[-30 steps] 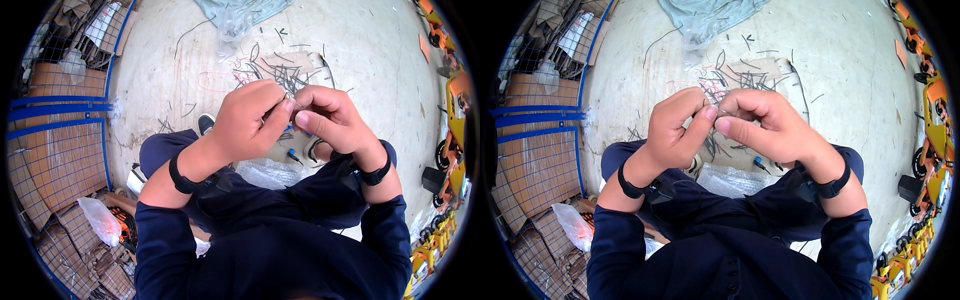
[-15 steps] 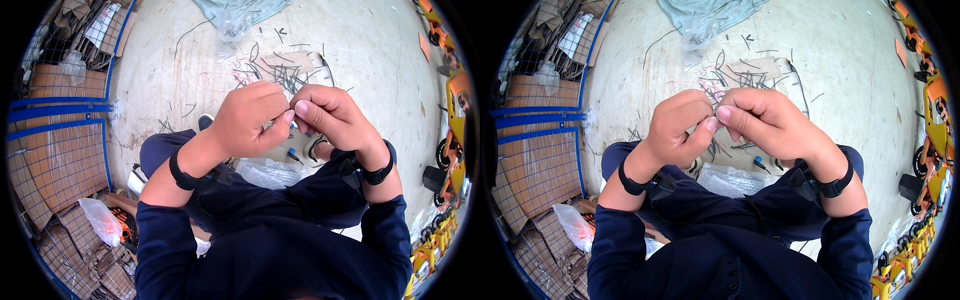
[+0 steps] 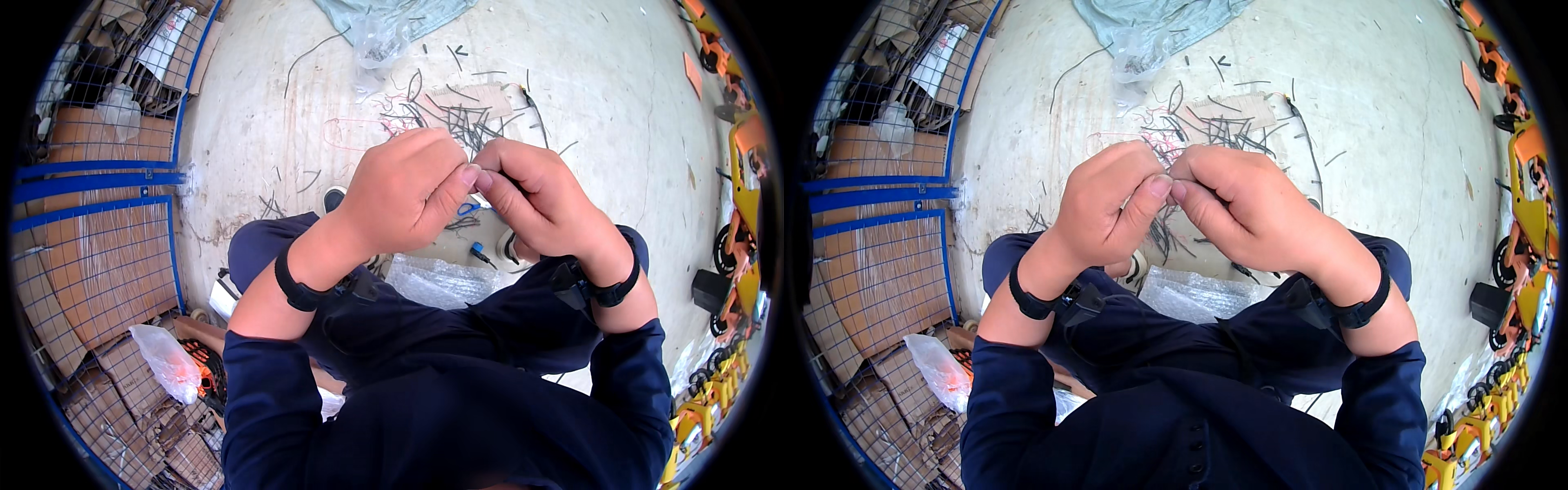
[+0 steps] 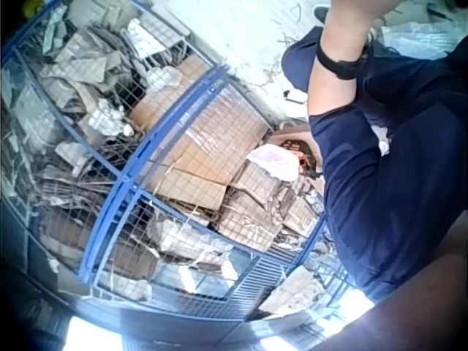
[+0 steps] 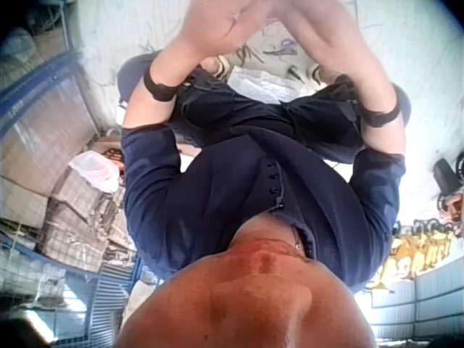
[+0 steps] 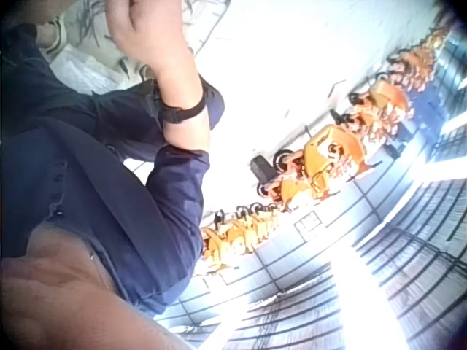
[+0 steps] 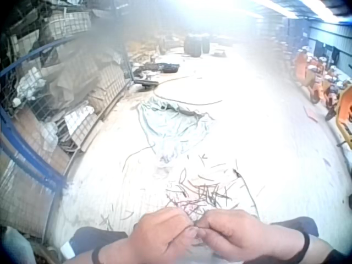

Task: The person connects a thin black wire to a small blue connector by hand, twisting and inserting the wire into the terminal.

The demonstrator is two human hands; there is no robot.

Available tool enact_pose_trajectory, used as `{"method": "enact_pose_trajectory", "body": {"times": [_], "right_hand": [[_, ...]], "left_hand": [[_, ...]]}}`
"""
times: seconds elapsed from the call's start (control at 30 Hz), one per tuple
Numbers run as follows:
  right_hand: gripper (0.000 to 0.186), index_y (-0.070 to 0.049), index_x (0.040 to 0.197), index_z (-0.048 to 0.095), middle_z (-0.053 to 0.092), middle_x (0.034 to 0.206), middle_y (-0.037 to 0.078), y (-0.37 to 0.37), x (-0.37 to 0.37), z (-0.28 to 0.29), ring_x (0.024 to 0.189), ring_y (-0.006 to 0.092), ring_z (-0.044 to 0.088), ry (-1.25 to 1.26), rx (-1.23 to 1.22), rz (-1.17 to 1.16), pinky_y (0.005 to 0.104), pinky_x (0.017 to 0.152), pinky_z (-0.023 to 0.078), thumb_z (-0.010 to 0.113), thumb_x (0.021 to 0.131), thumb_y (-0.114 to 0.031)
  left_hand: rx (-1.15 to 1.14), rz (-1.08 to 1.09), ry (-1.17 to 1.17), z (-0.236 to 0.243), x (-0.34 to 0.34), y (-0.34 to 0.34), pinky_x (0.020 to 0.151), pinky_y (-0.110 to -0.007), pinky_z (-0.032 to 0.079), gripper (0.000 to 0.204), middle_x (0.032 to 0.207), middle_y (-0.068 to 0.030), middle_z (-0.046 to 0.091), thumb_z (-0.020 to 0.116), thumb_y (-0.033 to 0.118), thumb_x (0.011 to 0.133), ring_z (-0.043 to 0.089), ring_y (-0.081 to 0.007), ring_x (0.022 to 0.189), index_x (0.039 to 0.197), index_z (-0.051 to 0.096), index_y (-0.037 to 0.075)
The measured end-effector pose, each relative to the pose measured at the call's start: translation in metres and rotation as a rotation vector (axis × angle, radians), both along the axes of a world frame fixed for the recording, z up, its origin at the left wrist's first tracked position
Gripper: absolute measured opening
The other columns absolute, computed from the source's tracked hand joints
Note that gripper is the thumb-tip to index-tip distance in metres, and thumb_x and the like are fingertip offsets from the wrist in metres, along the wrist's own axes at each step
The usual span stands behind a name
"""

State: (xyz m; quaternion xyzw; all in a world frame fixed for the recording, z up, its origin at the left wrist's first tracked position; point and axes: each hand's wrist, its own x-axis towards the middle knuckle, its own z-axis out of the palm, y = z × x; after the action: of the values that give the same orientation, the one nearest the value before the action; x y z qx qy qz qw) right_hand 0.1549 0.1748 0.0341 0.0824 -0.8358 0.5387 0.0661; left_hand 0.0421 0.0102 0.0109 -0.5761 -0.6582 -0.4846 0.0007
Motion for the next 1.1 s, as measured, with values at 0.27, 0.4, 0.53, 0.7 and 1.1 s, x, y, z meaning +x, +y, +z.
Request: {"method": "enact_pose_trajectory", "body": {"times": [0.27, 0.4, 0.53, 0.7, 1.1], "right_hand": [[0.006, -0.001, 0.085, 0.057, 0.054, 0.067, 0.01, 0.002, 0.0, 0.006, 0.061, 0.0261, 0.056, -0.031, 0.086, 0.03, 0.0342, 0.057, 0.045, 0.055, 0.089, -0.006], [0.012, -0.001, 0.086, 0.057, 0.055, 0.068, 0.003, 0.002, 0.002, 0.011, 0.056, 0.0143, 0.051, -0.196, -0.364, 0.126, 0.0316, 0.059, 0.047, 0.053, 0.094, -0.009], [0.017, 0.0, 0.087, 0.057, 0.051, 0.064, 0.0, 0.002, 0.004, 0.015, 0.046, 0.0063, 0.038, -0.389, -0.872, 0.274, 0.0301, 0.063, 0.049, 0.05, 0.097, -0.014], [0.022, 0.001, 0.088, 0.054, 0.041, 0.055, -0.002, -0.004, 0.005, 0.006, 0.041, 0.003, 0.027, -0.431, -1.202, 0.373, 0.0247, 0.056, 0.046, 0.048, 0.097, -0.018], [0.024, 0.002, 0.087, 0.05, 0.028, 0.055, -0.005, -0.002, 0.002, 0.0, 0.042, 0.0043, 0.021, -0.458, -1.475, 0.476, 0.0215, 0.037, 0.018, 0.047, 0.098, -0.019]], "left_hand": [[-0.153, -0.092, -0.185, 0.008, 0.0, -0.005, 0.051, -0.033, 0.041, 0.018, 0.065, -0.0084, 0.052, 0.054, 0.012, 0.092, 0.052, -0.026, 0.058, 0.075, 0.055, 0.004], [-0.265, -0.269, -0.738, 0.025, 0.003, -0.012, 0.056, -0.028, 0.043, 0.026, 0.068, -0.0044, 0.057, 0.048, 0.018, 0.098, 0.056, -0.0165, 0.062, 0.079, 0.055, 0.003], [-0.219, -0.423, -1.101, 0.031, 0.009, -0.019, 0.06, -0.027, 0.045, 0.029, 0.068, -0.0025, 0.056, 0.042, 0.022, 0.102, 0.055, -0.0124, 0.065, 0.084, 0.054, 0.002], [0.077, -0.6, -1.334, 0.02, 0.019, -0.013, 0.064, -0.03, 0.046, 0.032, 0.065, -0.0046, 0.051, 0.041, 0.022, 0.102, 0.053, -0.015, 0.063, 0.081, 0.051, 0.001], [0.207, -0.733, -1.433, 0.016, 0.013, -0.009, 0.073, -0.033, 0.047, 0.037, 0.068, -0.0084, 0.05, 0.039, 0.027, 0.102, 0.054, -0.0181, 0.069, 0.076, 0.049, 0.002]]}}
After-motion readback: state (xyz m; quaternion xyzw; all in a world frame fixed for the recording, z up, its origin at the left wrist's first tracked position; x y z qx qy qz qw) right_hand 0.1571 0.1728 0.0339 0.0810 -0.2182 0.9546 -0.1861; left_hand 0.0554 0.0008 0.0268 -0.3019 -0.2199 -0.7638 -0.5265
